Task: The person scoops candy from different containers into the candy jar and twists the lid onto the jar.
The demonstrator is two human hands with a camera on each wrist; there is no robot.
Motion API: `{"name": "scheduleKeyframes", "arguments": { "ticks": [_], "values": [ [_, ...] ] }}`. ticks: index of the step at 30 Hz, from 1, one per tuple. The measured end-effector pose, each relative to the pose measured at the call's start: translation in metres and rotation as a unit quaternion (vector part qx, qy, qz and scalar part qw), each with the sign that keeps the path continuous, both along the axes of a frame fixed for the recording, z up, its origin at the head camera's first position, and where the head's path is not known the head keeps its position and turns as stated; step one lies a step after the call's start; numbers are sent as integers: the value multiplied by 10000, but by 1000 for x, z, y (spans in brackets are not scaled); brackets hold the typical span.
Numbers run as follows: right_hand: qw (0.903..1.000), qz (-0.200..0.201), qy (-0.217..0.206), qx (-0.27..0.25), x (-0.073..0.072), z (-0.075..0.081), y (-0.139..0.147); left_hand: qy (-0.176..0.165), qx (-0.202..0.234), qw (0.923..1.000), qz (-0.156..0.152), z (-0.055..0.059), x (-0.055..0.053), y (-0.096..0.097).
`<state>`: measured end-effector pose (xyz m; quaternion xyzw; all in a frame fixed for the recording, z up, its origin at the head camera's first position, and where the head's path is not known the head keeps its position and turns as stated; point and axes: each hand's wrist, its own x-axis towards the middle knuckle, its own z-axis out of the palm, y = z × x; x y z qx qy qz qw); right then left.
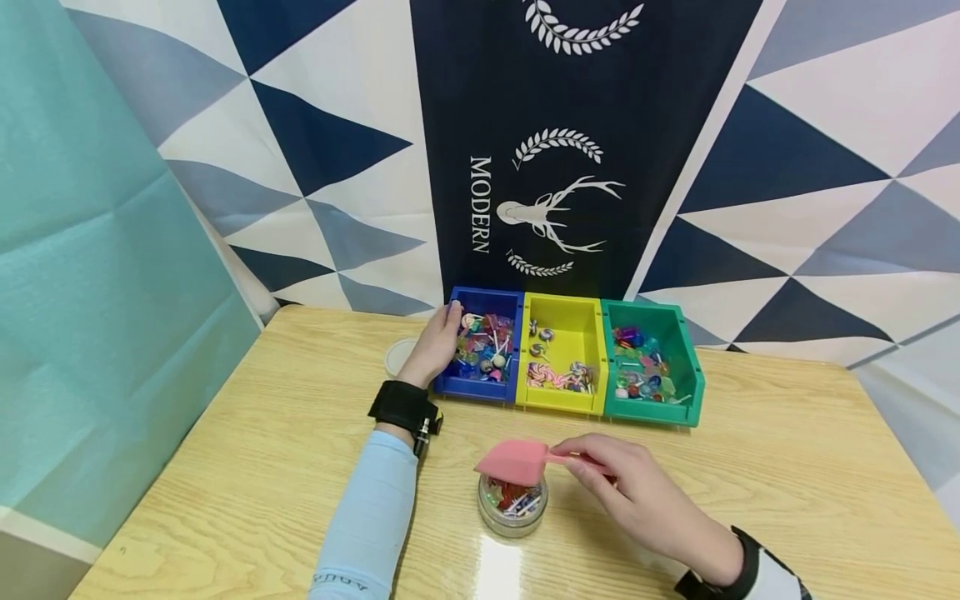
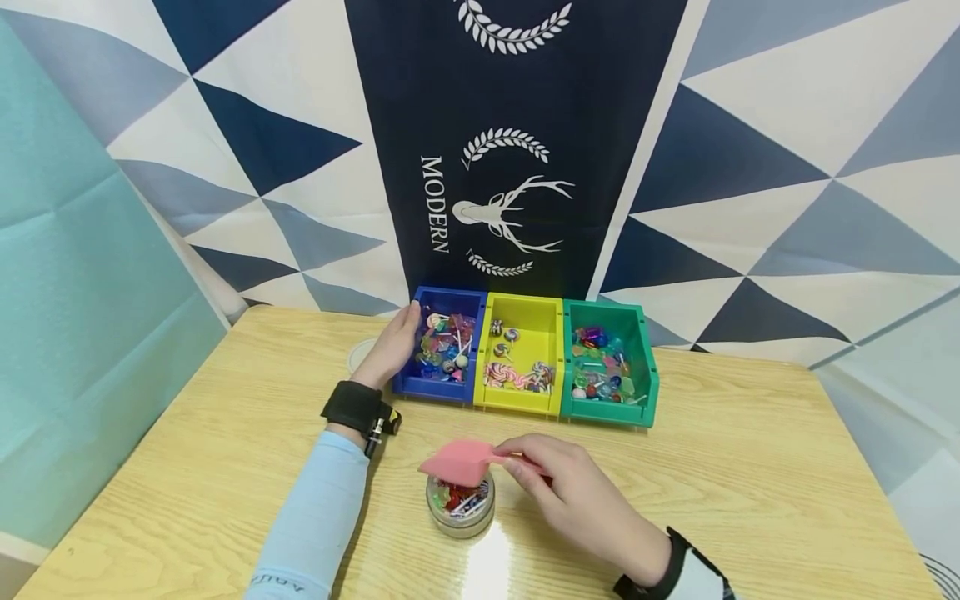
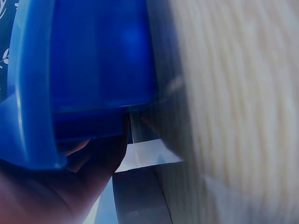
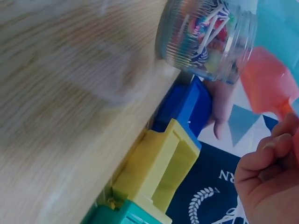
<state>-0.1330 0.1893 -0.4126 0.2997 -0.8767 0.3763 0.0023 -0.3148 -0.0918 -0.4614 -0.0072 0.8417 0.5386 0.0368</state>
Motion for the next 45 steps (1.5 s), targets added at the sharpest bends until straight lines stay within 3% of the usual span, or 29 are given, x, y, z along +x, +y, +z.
{"name": "scheduleKeyframes", "arguments": {
  "ticks": [11,20,27,32,36,40,45],
  "values": [
    [9981,573,189,-99,4,-1,14,4,22,10000,-11,1,-1,0],
    [9982,90,570,-145,0,9,17,80,7,10000,-58,-1,-1,0],
    [9956,524,764,151,1,5,12,128,34,9999,-41,-1,-2,2],
    [9928,648,959,316,1,10,13,143,30,9999,-52,0,-2,3],
    [9950,373,921,116,-3,18,17,154,38,9998,-78,0,-2,3],
    [9928,-237,1170,-87,-15,21,17,171,-2,9998,-112,0,-2,2],
    [9894,-730,1197,376,-41,24,-3,217,-47,9997,-95,-1,-2,-1]
  ]
}}
